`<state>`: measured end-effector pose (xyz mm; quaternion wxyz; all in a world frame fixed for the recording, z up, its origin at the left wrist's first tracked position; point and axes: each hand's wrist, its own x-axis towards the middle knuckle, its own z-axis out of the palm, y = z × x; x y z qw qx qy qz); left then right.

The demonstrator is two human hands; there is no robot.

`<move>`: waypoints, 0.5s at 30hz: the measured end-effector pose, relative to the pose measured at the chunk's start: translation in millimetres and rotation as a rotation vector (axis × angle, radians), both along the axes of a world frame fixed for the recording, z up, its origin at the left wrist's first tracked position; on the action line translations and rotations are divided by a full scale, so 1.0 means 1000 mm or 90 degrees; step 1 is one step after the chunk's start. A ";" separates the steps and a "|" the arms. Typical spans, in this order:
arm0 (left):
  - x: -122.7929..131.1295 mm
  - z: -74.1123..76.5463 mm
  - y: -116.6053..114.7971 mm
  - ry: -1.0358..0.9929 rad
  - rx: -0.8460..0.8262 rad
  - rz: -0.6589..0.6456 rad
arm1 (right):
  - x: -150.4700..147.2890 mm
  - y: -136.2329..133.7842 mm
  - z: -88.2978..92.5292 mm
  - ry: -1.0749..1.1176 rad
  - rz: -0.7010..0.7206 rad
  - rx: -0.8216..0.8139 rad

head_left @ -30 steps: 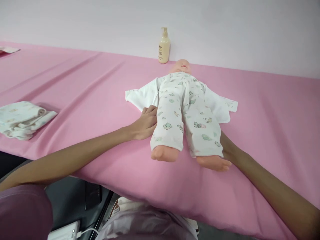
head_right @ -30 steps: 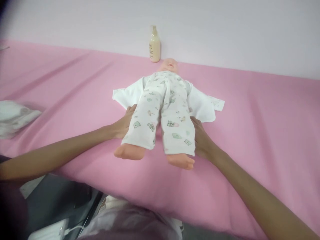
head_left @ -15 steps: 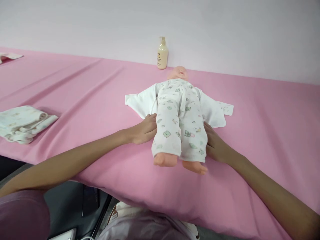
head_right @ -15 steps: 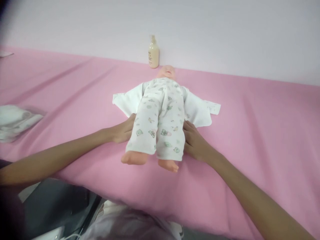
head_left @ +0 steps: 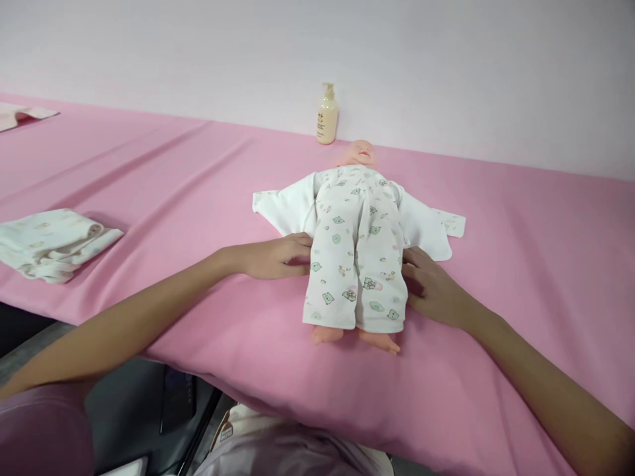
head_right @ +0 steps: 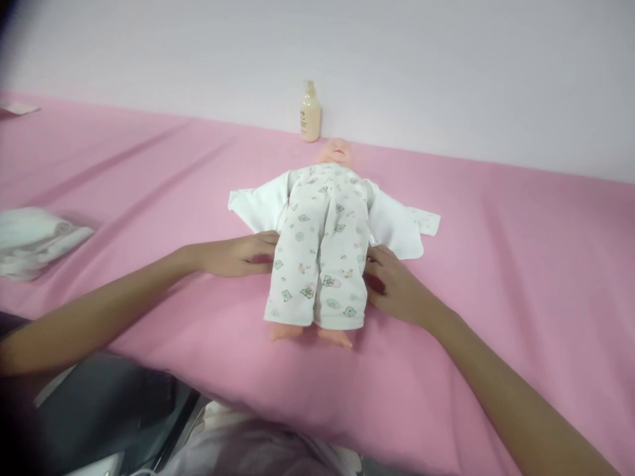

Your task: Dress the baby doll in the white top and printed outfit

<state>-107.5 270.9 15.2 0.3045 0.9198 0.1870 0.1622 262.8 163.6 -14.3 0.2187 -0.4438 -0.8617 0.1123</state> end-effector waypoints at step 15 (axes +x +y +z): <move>-0.077 -0.009 0.070 0.129 0.057 0.553 | -0.027 0.060 0.059 0.086 -0.130 0.187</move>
